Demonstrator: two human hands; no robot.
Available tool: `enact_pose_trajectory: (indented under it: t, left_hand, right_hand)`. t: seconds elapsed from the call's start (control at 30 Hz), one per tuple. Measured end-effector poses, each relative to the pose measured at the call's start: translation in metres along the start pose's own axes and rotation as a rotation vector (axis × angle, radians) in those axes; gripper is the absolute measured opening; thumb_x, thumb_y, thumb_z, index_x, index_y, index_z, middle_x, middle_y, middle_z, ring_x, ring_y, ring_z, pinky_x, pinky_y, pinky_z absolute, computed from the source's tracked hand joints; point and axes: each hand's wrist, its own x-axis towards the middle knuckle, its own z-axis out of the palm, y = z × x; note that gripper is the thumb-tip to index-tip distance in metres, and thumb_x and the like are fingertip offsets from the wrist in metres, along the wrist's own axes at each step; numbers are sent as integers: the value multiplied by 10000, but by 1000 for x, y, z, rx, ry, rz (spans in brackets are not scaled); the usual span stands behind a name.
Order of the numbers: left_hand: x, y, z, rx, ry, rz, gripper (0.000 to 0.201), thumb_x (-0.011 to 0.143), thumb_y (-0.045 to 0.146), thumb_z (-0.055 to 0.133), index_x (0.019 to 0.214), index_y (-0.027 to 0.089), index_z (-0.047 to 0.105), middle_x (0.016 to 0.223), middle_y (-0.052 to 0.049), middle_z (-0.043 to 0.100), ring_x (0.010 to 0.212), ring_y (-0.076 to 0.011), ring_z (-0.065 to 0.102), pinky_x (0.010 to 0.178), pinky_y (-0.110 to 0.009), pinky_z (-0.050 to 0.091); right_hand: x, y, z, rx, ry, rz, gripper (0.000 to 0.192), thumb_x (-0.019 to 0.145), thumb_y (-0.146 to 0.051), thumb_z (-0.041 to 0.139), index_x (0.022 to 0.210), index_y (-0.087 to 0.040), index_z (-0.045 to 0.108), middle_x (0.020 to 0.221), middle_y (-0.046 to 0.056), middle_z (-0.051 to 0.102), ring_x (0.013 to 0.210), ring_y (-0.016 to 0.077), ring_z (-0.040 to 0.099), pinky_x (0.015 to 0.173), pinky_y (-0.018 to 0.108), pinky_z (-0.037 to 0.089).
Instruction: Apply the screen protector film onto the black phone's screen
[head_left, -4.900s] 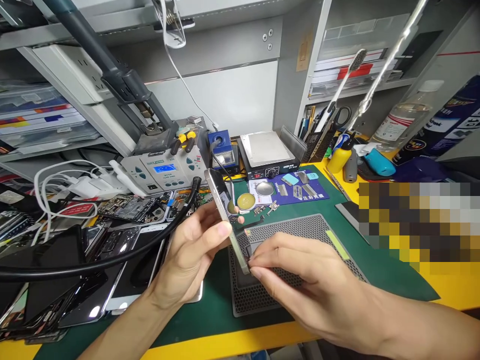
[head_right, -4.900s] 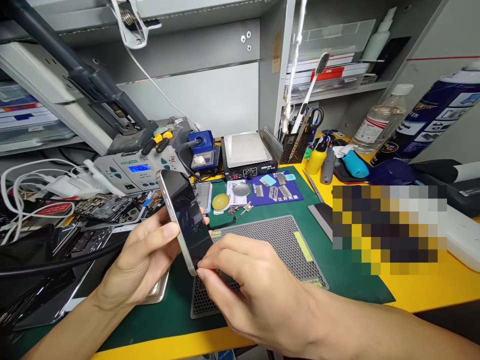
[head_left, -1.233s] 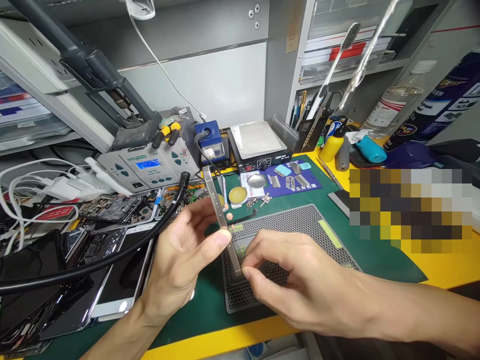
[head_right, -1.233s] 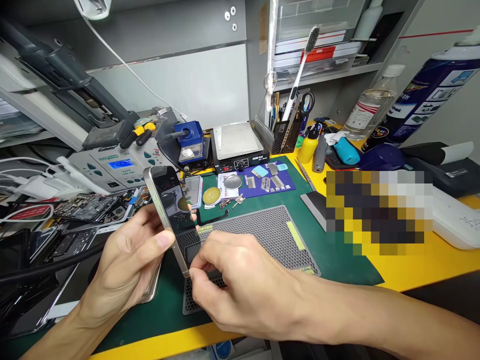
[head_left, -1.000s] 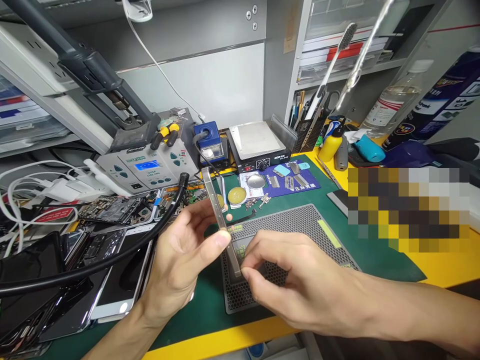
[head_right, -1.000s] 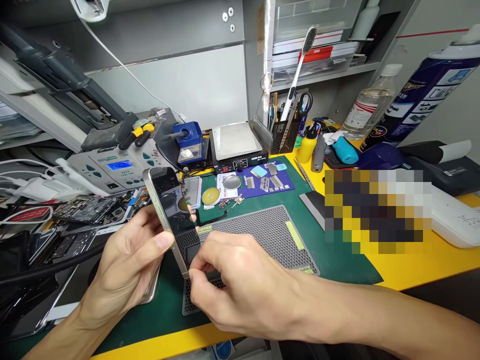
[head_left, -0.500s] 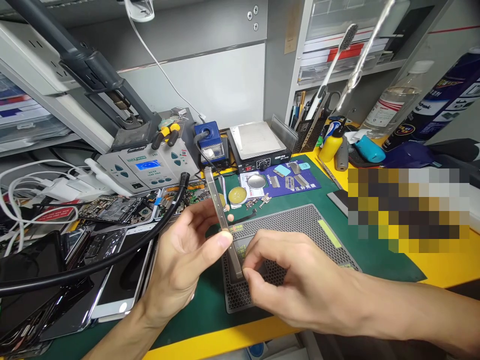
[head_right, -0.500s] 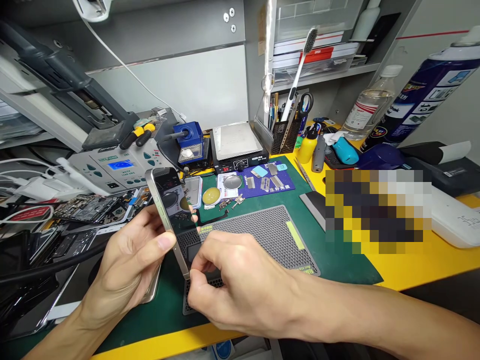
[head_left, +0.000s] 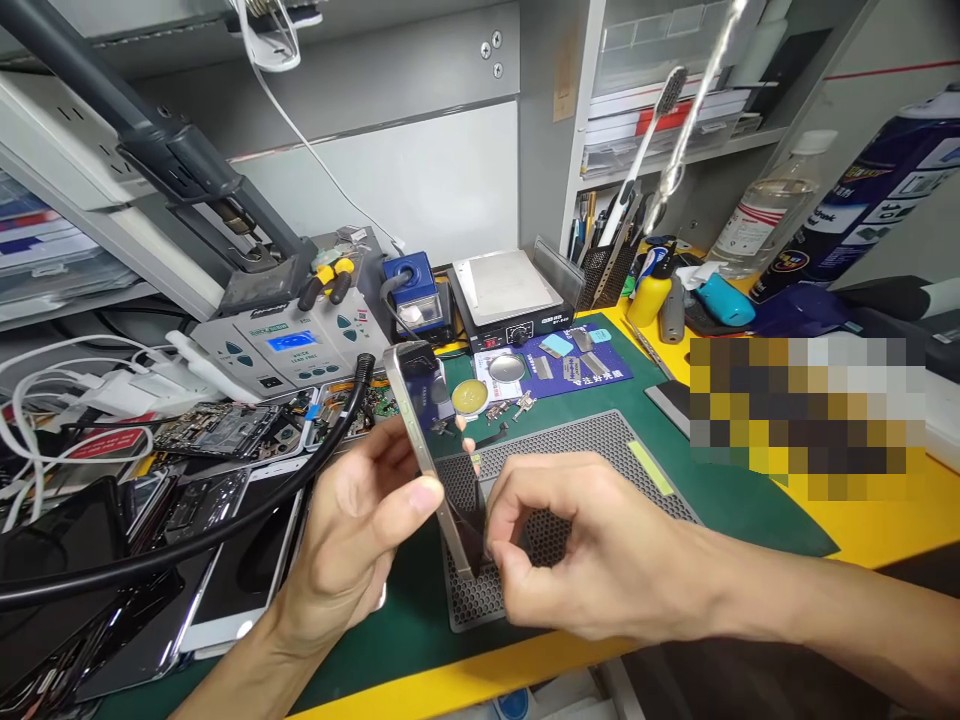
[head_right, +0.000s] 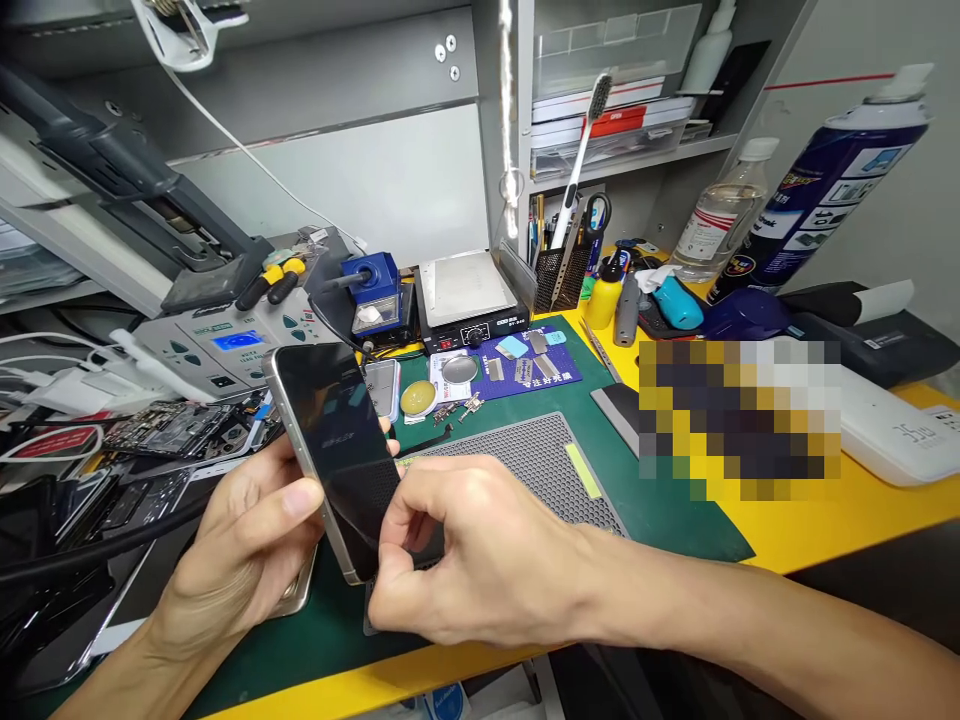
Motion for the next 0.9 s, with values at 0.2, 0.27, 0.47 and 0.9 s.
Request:
enact_pose_trajectory:
  t: [0.2,0.27,0.47,0.9]
  left_hand:
    - [-2,6,-1,-88,-6,-110,525,757,404,794,1247,266,665,1127,-75,757,1074,-323,724,943,-494,615]
    - [-3,6,-2,-118,10,-149,477,750,424,783,1187,252,699,1111,-78,766,1036,-329,737,919,-506,624]
    - [-1,3,-4,-258,-15,-177,470,720,486,721,1092,200,748,1166,-121,757,1122,-394,707,990,-599,575]
    - [0,9,-4,-490,-162,-164,498,858,462,531,1208,155,708,1239,-162,727,1082,-305,732,912,-479,611]
  right_hand:
    - [2,0,-14,94,-6,128,115,677,-64,577,675,-168,627,728,3,677,685,152,629,650,265,491]
    - [2,-1,-19,132,21,171,113,683,-71,585,685,-173,634,744,7,688,714,169,648,681,281,514]
    - [3,0,-42,124,80,227,106,712,-92,618,696,-194,644,727,-4,696,691,167,650,657,273,527]
    - [-1,6,-85,127,245,367,161,824,-192,624,665,-180,607,649,29,720,606,144,686,629,298,524]
